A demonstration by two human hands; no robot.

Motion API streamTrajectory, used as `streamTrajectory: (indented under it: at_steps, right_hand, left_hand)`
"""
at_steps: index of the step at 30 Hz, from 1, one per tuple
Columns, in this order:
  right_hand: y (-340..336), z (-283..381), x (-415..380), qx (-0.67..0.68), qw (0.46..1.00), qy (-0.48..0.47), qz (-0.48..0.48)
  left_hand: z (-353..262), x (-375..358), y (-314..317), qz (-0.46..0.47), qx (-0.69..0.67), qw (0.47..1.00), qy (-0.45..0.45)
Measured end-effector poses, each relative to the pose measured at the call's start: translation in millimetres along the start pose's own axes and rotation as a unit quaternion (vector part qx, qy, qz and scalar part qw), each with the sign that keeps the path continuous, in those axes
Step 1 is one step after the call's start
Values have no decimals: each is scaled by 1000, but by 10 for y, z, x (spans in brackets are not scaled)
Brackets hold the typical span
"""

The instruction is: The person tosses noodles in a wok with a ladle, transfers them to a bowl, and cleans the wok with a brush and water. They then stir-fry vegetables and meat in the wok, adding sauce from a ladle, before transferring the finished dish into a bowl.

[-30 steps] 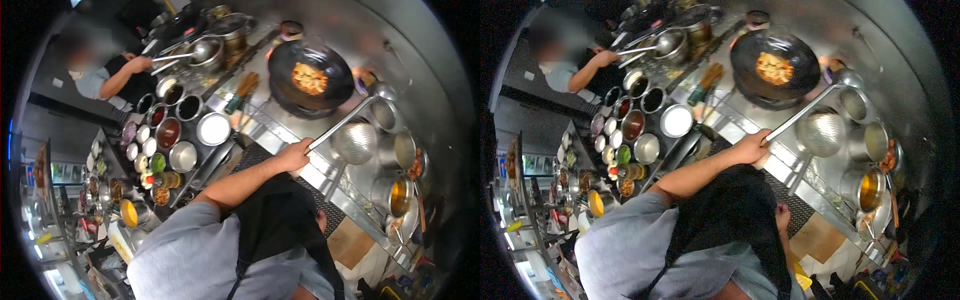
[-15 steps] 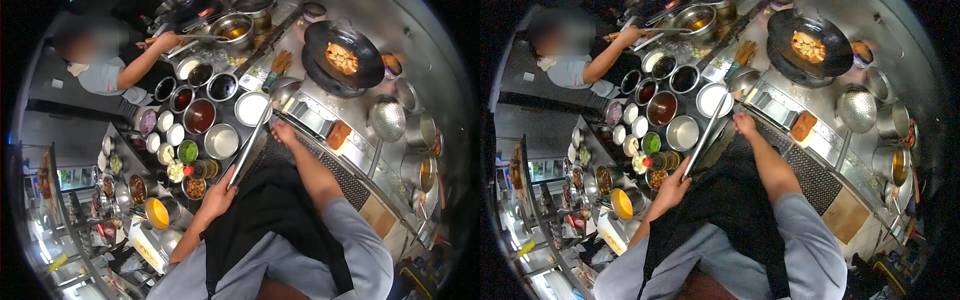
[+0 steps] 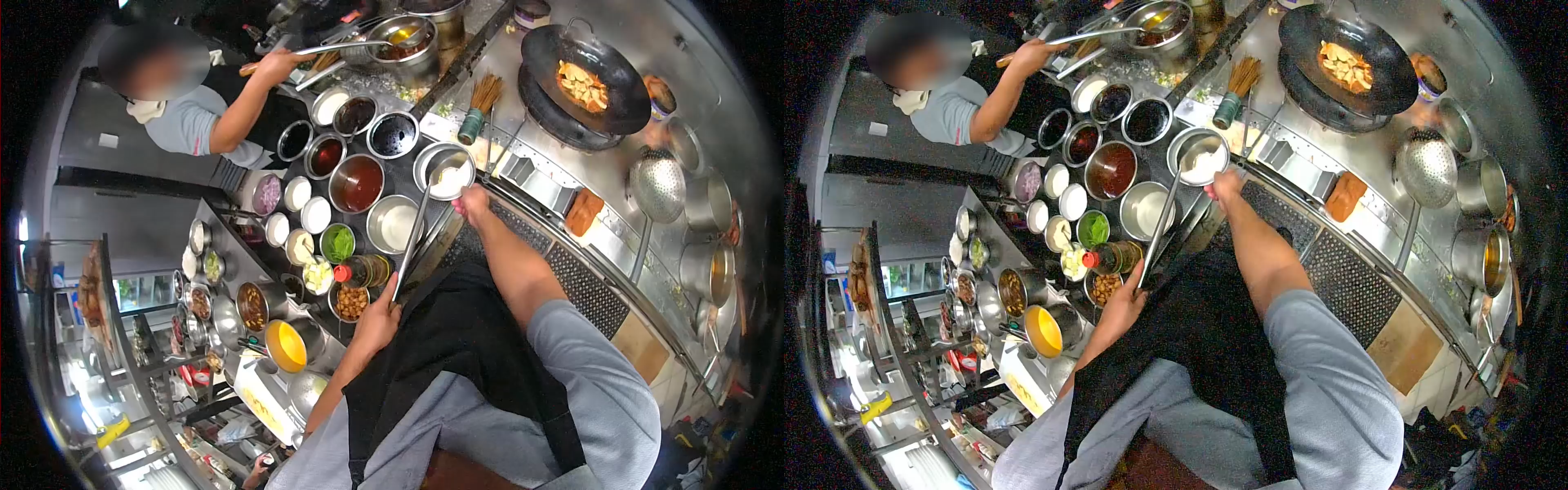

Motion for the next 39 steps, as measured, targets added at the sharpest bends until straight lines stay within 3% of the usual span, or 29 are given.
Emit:
streamTrajectory:
  at_steps: [4,10,14,19,21,23,25,27,29,30,34,39]
  right_hand:
    - [-72,22,-143,-2,999,-10,-48]
    - [-3,74,-212,-12,999,-20,-41]
    - [-28,1,-88,-4,997,-37,-67]
    - [7,92,-211,-2,1000,-22,-17]
    - [40,131,-173,-17,999,-30,-13]
    - [37,126,-124,-7,999,-37,12]
    - [15,157,-180,-20,999,-36,-13]
    - [-6,161,-189,-13,999,-49,-16]
    - [-17,154,-202,-21,999,-45,-21]
    - [-15,151,-203,-27,999,-41,-23]
    - [-33,177,-201,-36,998,-41,-11]
    - [-57,142,-128,-45,998,-46,11]
  left_hand:
    - [1,-44,-147,-7,-22,999,35]
    - [-163,160,-258,-2,102,994,-24]
    - [-27,-10,-103,12,14,1000,6]
    - [-286,34,-399,6,44,999,12]
    - [-341,101,-430,72,100,985,-117]
    - [-307,93,-387,78,109,984,-113]
    - [-291,57,-304,9,96,994,57]
    - [-292,50,-336,-3,62,993,95]
    - [-311,22,-375,126,-98,983,-96]
    - [-468,14,-484,127,-141,974,-121]
    - [-276,297,-562,182,-324,919,-128]
    - [-285,367,-682,203,-368,896,-144]
Point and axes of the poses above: each hand's wrist, its own x-axis towards the middle knuckle, its own y-axis out of the palm, z = x × y, the point moved 7 cm from there along x, towards the middle knuckle, and after that the axes turned 1 degree about x, right-handed, at the moved point
